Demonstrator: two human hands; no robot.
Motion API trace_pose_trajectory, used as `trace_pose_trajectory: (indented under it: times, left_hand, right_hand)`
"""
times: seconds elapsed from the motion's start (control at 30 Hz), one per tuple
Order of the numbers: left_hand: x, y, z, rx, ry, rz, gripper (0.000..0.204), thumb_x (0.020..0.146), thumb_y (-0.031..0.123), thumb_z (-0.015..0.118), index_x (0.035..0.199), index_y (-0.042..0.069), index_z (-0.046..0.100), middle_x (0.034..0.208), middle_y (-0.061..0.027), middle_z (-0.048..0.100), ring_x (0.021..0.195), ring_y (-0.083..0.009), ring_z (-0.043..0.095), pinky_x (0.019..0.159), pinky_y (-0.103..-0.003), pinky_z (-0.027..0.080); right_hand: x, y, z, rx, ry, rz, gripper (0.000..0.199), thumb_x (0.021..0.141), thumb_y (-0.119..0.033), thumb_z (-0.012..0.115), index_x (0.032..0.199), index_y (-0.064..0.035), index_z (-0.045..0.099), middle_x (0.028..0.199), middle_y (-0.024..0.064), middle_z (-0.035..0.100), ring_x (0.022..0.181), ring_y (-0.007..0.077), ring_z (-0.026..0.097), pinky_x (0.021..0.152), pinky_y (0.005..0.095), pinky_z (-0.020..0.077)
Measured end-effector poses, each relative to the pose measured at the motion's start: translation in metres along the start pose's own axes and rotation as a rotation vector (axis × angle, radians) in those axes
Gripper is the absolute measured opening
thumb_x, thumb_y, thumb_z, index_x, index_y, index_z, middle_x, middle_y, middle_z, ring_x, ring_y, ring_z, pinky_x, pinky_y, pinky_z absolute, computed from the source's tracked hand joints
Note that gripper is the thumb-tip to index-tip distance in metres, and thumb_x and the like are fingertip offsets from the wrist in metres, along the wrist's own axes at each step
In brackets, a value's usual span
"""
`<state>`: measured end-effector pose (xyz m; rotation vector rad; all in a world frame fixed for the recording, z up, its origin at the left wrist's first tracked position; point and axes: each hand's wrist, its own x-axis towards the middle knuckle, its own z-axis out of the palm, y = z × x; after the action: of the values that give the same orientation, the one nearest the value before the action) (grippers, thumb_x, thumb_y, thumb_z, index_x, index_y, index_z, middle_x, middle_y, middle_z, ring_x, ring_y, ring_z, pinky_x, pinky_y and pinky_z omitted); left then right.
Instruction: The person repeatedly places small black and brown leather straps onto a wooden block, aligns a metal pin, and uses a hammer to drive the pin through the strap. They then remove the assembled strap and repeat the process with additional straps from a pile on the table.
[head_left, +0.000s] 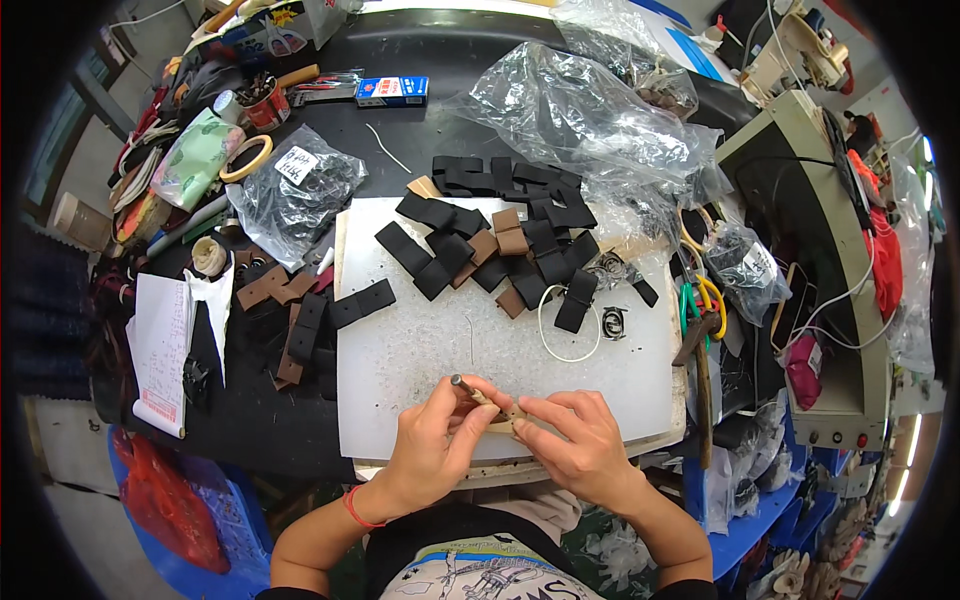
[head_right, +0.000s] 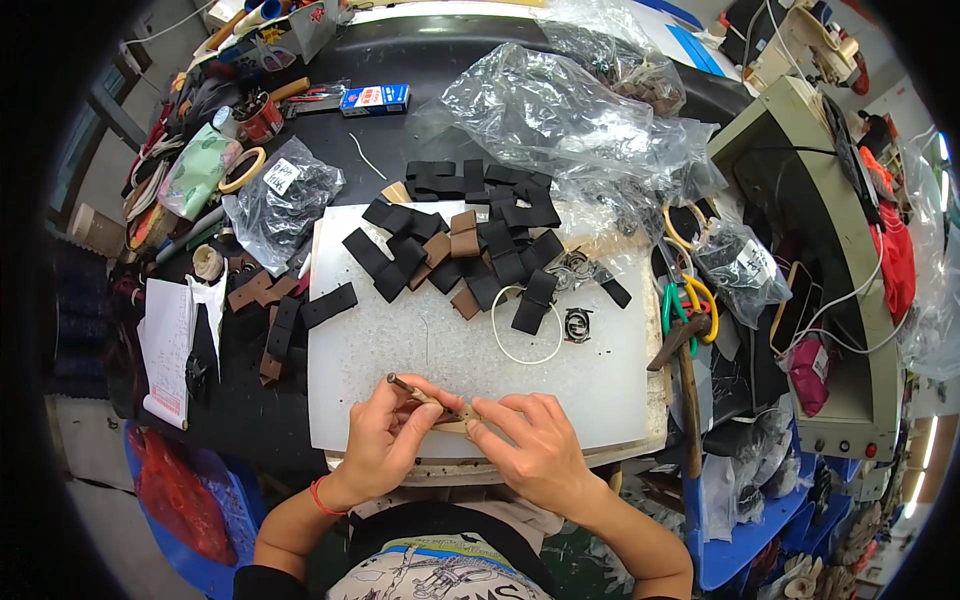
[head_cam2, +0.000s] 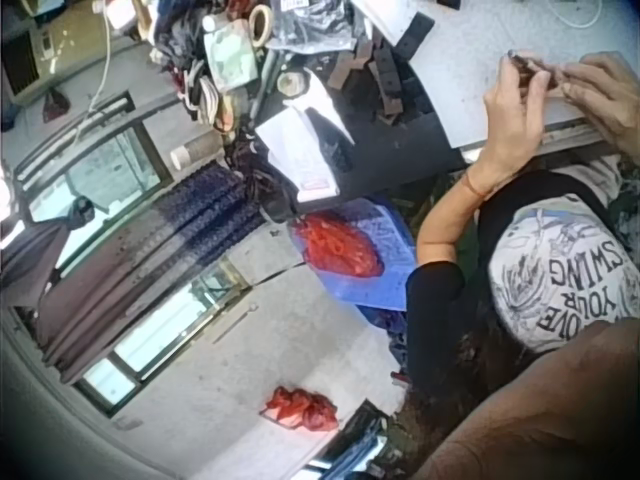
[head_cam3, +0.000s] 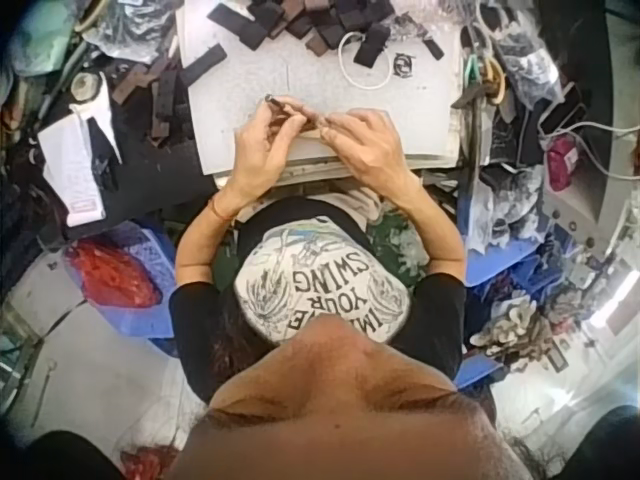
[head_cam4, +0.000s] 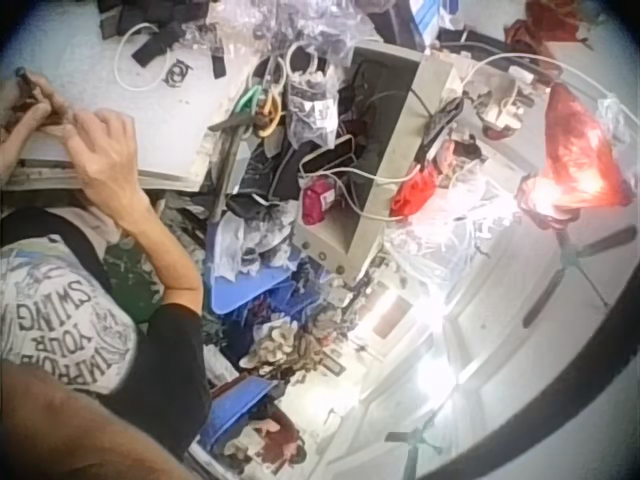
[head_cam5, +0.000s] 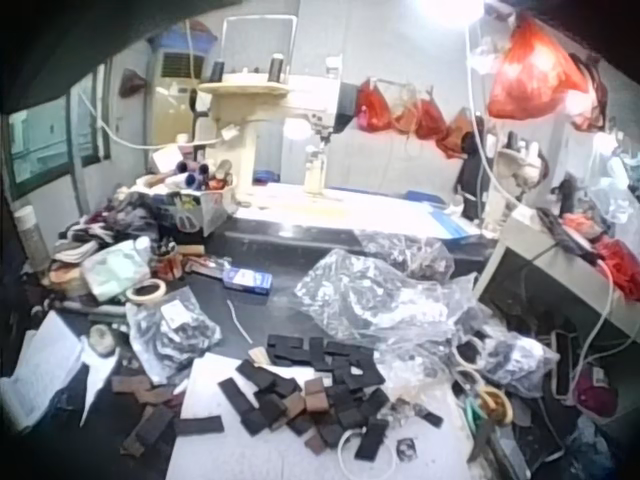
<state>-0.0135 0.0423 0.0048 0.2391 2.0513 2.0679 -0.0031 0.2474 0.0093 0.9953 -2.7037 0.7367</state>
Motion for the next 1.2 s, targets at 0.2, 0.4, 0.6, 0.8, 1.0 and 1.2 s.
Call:
trace_pose_trajectory:
  times: [0.2,0.4,0.6,0.8,1.0,1.2]
  left_hand:
    - [-0.004,-0.005,0.002,0.309,-0.034,0.183,0.015,0.092,-0.003,0.059,0.107,-0.003,0.057,0.1,-0.0147,0.07,0.089,-0.0214,0.071,0.077,-0.032,0.059]
    - [-0.005,-0.008,0.006,0.497,0.001,0.456,0.022,0.086,-0.002,0.063,0.108,0.0,0.058,0.1,-0.0132,0.067,0.066,-0.0255,0.067,0.057,-0.033,0.054]
    - [-0.007,-0.003,0.012,0.618,-0.042,0.479,0.031,0.081,-0.005,0.064,0.11,0.001,0.057,0.095,-0.0141,0.068,0.069,-0.0276,0.068,0.056,-0.033,0.054]
    - [-0.004,0.004,0.015,0.68,-0.002,0.533,0.034,0.077,-0.006,0.058,0.11,0.002,0.056,0.094,-0.0132,0.066,0.061,-0.0251,0.065,0.051,-0.033,0.052]
    - [-0.006,0.001,0.016,0.708,-0.083,0.503,0.042,0.077,-0.003,0.056,0.119,0.0,0.055,0.095,-0.0107,0.062,0.079,-0.0247,0.066,0.054,-0.033,0.054]
    - [-0.006,-0.007,0.017,0.625,0.005,0.55,0.036,0.076,-0.004,0.059,0.111,0.002,0.057,0.099,-0.0142,0.066,0.069,-0.0299,0.068,0.056,-0.036,0.054]
  right_hand:
    - [-0.005,-0.003,-0.001,0.001,0.01,0.048,0.025,0.077,-0.009,0.068,0.102,-0.0064,0.068,0.113,0.0077,0.064,0.097,0.0253,0.059,0.082,0.0384,0.0452]
    - [-0.04,0.056,-0.059,-0.201,0.459,0.715,0.028,0.087,-0.015,0.067,0.111,-0.0002,0.063,0.107,0.0167,0.063,0.1,0.0349,0.058,0.087,0.043,0.0442]
    - [-0.128,0.126,-0.045,-0.351,0.35,0.961,0.026,0.092,-0.018,0.061,0.111,0.0002,0.06,0.098,0.0183,0.062,0.093,0.0349,0.059,0.084,0.0432,0.0442]
    - [-0.08,0.048,-0.094,0.173,0.739,0.845,0.028,0.103,-0.027,0.049,0.091,-0.0024,0.056,0.063,0.0007,0.049,0.044,0.0082,0.042,0.039,0.022,0.0347]
    - [-0.004,-0.027,-0.118,0.307,0.364,0.144,0.03,0.091,-0.036,0.061,0.09,-0.0061,0.061,0.07,0.0077,0.057,0.049,0.0187,0.051,0.052,0.0356,0.0462]
    - [0.003,-0.005,-0.099,-0.217,-0.065,0.329,0.021,0.081,-0.029,0.076,0.095,-0.0131,0.074,0.067,0.0102,0.064,0.055,0.0276,0.062,0.052,0.0373,0.0482]
